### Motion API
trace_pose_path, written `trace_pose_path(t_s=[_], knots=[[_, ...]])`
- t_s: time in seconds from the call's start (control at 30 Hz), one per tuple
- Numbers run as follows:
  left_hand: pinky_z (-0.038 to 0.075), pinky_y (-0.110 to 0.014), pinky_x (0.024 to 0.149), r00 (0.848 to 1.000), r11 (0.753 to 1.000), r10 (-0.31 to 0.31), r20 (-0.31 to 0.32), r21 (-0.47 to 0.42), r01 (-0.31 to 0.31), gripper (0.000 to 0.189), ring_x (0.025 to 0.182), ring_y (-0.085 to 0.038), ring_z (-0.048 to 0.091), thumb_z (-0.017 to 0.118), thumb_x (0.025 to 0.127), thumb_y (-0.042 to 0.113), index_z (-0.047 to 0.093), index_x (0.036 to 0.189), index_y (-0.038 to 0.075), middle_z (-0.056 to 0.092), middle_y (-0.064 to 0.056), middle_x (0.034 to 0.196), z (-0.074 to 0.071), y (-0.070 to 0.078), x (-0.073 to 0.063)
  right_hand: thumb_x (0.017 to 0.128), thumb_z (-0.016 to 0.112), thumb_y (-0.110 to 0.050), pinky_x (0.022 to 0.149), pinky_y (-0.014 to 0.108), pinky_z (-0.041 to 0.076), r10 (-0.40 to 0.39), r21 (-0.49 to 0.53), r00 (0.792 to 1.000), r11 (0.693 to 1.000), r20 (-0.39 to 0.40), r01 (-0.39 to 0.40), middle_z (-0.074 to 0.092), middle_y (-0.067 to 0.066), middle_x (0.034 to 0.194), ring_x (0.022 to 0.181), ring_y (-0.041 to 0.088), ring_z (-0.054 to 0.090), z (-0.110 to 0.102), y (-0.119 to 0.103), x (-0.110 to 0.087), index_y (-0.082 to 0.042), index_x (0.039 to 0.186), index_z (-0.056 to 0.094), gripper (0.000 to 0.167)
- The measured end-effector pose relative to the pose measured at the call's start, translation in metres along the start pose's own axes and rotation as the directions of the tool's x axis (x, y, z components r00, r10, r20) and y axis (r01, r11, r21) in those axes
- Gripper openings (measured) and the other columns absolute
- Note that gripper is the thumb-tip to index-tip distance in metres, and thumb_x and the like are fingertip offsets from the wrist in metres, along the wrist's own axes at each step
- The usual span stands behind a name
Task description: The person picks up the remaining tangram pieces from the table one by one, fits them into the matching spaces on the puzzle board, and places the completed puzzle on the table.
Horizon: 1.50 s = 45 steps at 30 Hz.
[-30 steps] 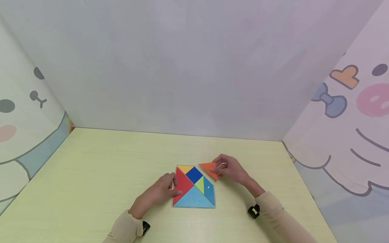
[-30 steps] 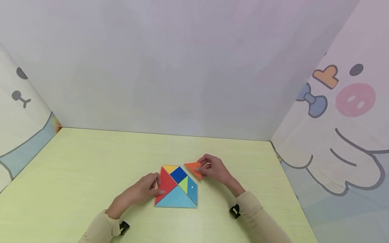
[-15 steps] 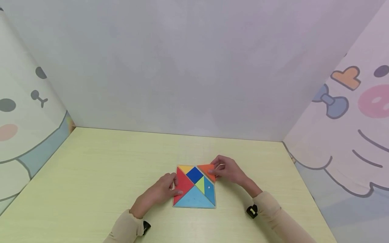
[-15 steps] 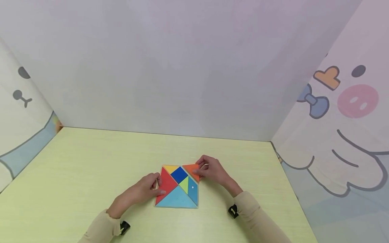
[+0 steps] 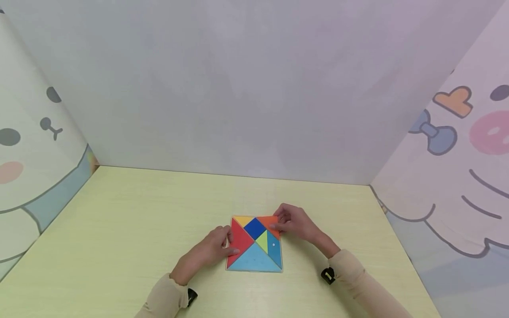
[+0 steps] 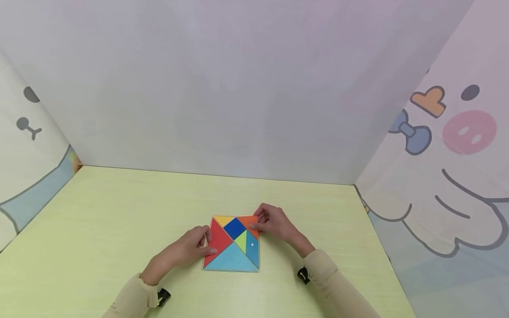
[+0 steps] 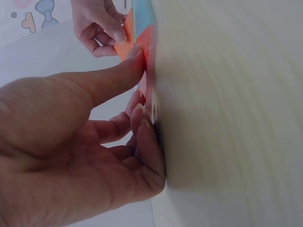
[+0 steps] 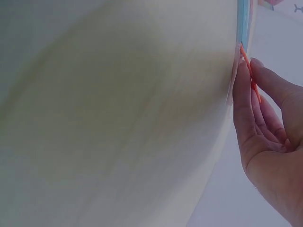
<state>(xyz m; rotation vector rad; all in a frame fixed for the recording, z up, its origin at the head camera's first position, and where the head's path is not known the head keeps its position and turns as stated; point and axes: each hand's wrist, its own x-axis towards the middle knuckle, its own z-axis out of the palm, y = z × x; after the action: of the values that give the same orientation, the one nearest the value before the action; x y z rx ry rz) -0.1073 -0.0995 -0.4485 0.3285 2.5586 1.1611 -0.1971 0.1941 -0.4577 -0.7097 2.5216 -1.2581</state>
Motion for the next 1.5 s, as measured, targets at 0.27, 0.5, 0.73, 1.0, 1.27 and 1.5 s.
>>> trace_pose_path(t_s=[0.27,0.5,0.73,1.0,1.27,1.5], knots=[[0.037,-0.028,0.062,1.0,1.0,0.005,0.003,-0.005,-0.005,0.029,0.082,-0.018,0.047,0.08,0.09,0.014,0.052,0.098,0.008,0.047,-0.006,0.084,-0.0008,0.0005,0.0003,0.089,0.083,-0.017,0.073,0.024,0.054,-0.01,-0.088,1.0,0.996,-0.01,0.009,0.067,-0.005,0.089,0.081,0.013,0.063,0.0005,-0.0018,0.0005,-0.008,0.106,0.066,0.026],[0.037,-0.028,0.062,1.0,1.0,0.0,0.004,-0.017,0.0,0.029,0.081,-0.019,0.047,0.08,0.09,0.014,0.052,0.098,0.008,0.047,-0.007,0.084,-0.0021,0.0013,-0.0003,0.088,0.083,-0.018,0.073,0.024,0.053,-0.004,-0.145,1.0,0.989,-0.022,0.001,0.067,-0.002,0.093,0.084,0.013,0.062,0.0005,-0.0033,0.001,-0.009,0.105,0.067,0.025],[0.037,-0.028,0.062,1.0,1.0,0.006,0.004,-0.024,-0.006,0.03,0.081,-0.019,0.047,0.08,0.09,0.014,0.051,0.097,0.008,0.047,-0.007,0.084,-0.0029,0.0012,-0.0003,0.088,0.084,-0.021,0.072,0.025,0.053,0.061,-0.162,0.998,0.985,-0.035,-0.066,0.067,0.001,0.096,0.085,0.015,0.061,0.0008,-0.0053,0.0016,-0.009,0.105,0.068,0.026],[0.037,-0.027,0.062,1.0,1.0,-0.001,0.004,-0.01,0.001,0.03,0.082,-0.018,0.046,0.08,0.09,0.014,0.051,0.097,0.009,0.047,-0.006,0.084,-0.0024,0.0004,0.0006,0.088,0.084,-0.02,0.072,0.025,0.053,0.089,-0.161,0.995,0.982,-0.038,-0.094,0.065,0.002,0.097,0.086,0.016,0.06,0.0022,-0.0063,0.0027,-0.008,0.106,0.068,0.027],[0.038,-0.027,0.062,1.0,1.0,0.0,0.003,-0.017,0.0,0.03,0.082,-0.018,0.047,0.08,0.09,0.014,0.051,0.097,0.009,0.047,-0.006,0.084,-0.0027,-0.0001,0.0002,0.088,0.084,-0.019,0.073,0.025,0.052,0.112,-0.161,0.993,0.98,-0.044,-0.118,0.063,0.002,0.1,0.087,0.017,0.059,0.004,-0.0074,0.0029,-0.008,0.108,0.068,0.028],[0.038,-0.028,0.062,1.0,1.0,0.008,0.007,-0.021,-0.008,0.03,0.082,-0.019,0.047,0.079,0.09,0.014,0.051,0.098,0.008,0.047,-0.006,0.085,-0.0021,-0.0018,0.0003,0.09,0.081,-0.017,0.075,0.025,0.052,0.085,-0.166,0.996,0.982,-0.012,-0.086,0.064,0.003,0.1,0.088,0.017,0.059,0.0049,-0.0082,0.0011,-0.007,0.108,0.069,0.024]])
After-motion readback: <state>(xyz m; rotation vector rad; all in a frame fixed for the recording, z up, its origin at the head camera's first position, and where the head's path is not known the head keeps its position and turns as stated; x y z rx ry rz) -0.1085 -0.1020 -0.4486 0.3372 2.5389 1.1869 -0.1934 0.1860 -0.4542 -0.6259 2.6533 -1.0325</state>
